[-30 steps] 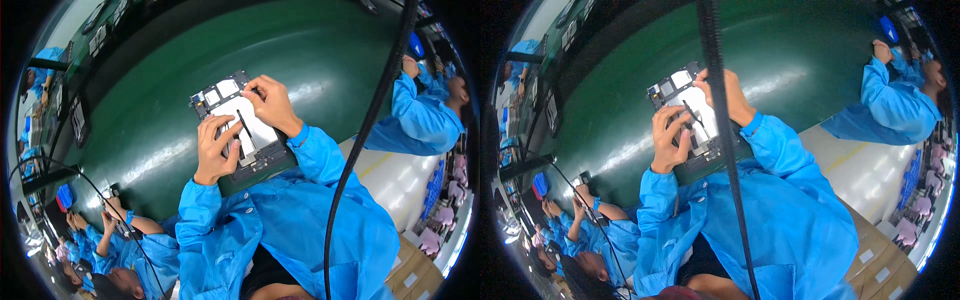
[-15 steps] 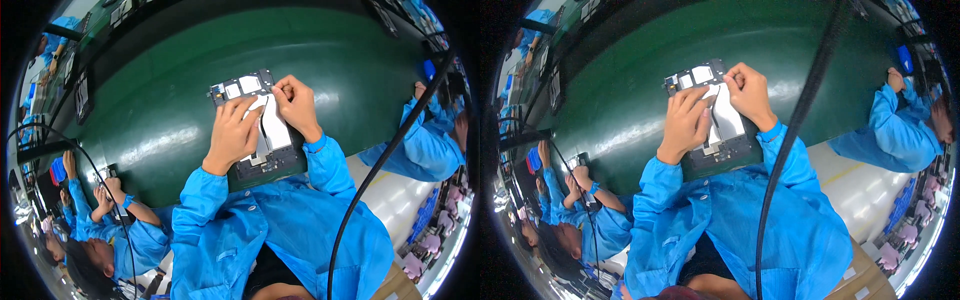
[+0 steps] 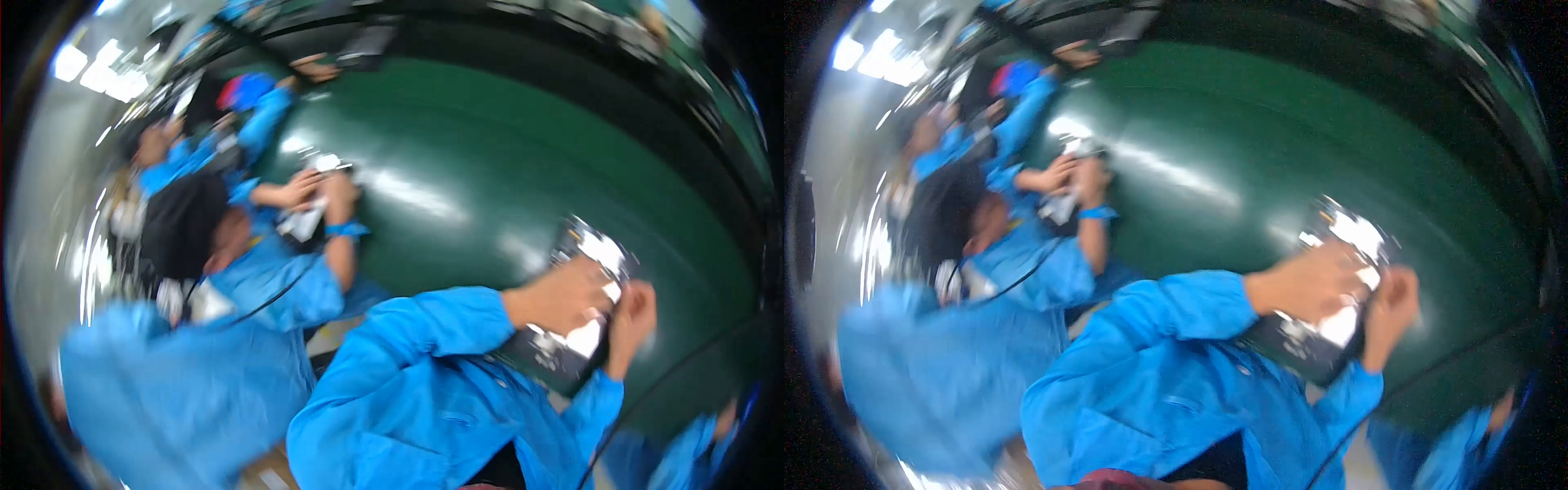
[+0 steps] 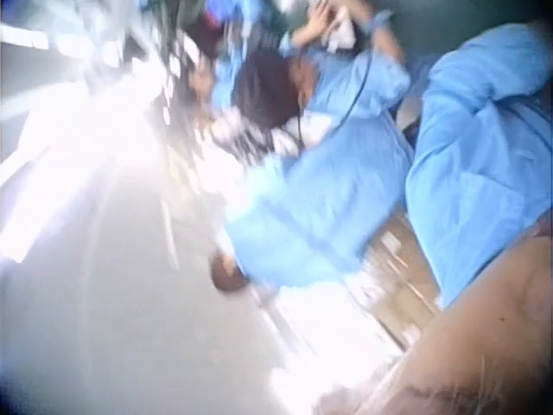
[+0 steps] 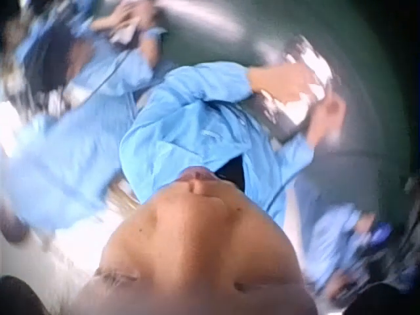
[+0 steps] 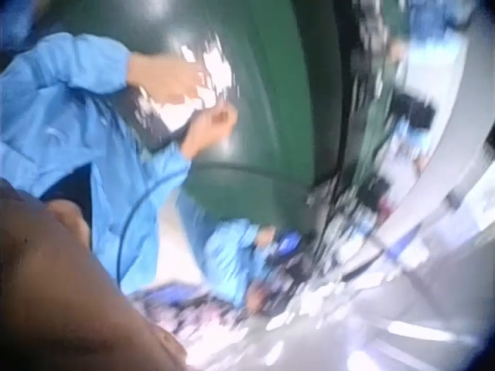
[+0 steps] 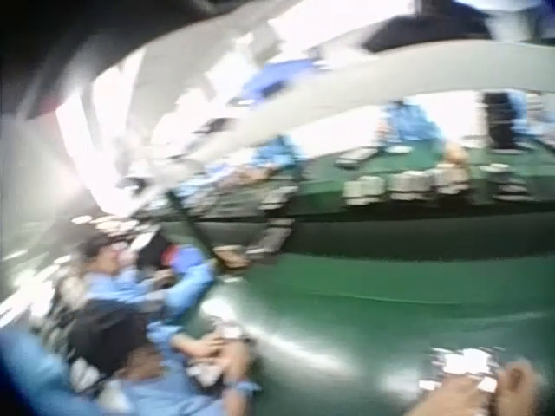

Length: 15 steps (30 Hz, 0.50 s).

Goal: The person assembles a tablet device by connecting internal ribbon cables and electronic components to a tablet chassis, using tweezers to manipulate the small parts.

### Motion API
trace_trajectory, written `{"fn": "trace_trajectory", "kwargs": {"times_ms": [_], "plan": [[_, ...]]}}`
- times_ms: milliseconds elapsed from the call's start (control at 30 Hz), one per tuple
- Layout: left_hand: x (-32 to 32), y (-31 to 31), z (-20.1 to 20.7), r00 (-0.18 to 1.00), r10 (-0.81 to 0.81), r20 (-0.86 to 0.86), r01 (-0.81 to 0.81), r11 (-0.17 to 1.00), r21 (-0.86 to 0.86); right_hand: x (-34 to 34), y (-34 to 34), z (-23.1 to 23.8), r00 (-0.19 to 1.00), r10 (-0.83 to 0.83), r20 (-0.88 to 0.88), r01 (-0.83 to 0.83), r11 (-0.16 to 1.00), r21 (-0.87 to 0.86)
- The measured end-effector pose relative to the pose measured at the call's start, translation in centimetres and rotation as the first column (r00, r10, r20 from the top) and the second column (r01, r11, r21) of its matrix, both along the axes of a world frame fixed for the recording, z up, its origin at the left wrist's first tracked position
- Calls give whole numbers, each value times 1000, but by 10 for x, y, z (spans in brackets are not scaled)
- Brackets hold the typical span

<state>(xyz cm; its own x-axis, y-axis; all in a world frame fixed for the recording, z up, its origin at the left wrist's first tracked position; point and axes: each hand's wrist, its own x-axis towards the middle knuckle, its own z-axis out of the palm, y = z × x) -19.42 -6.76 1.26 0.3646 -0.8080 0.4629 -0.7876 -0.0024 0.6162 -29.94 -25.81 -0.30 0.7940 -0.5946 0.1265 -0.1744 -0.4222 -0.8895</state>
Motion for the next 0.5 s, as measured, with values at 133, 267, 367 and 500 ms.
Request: {"fn": "trace_trajectory", "kwargs": {"times_ms": [133,267,367,500], "plan": [[2,-1,-4,991,26,134,-16,997,-73,-4,-13,-14,999,20,-40,-24,996,-88],[-2,-3,-11,970,115,214,-85,986,-142,3,-10,-12,998,44,-38,-47,994,-101],[-1,-14,-22,974,84,211,-45,982,-181,3,-1,-3,1000,13,17,-11,994,-111],[0,-12,-28,964,98,248,-43,975,-218,10,15,15,1000,-14,20,16,992,-127]]}}
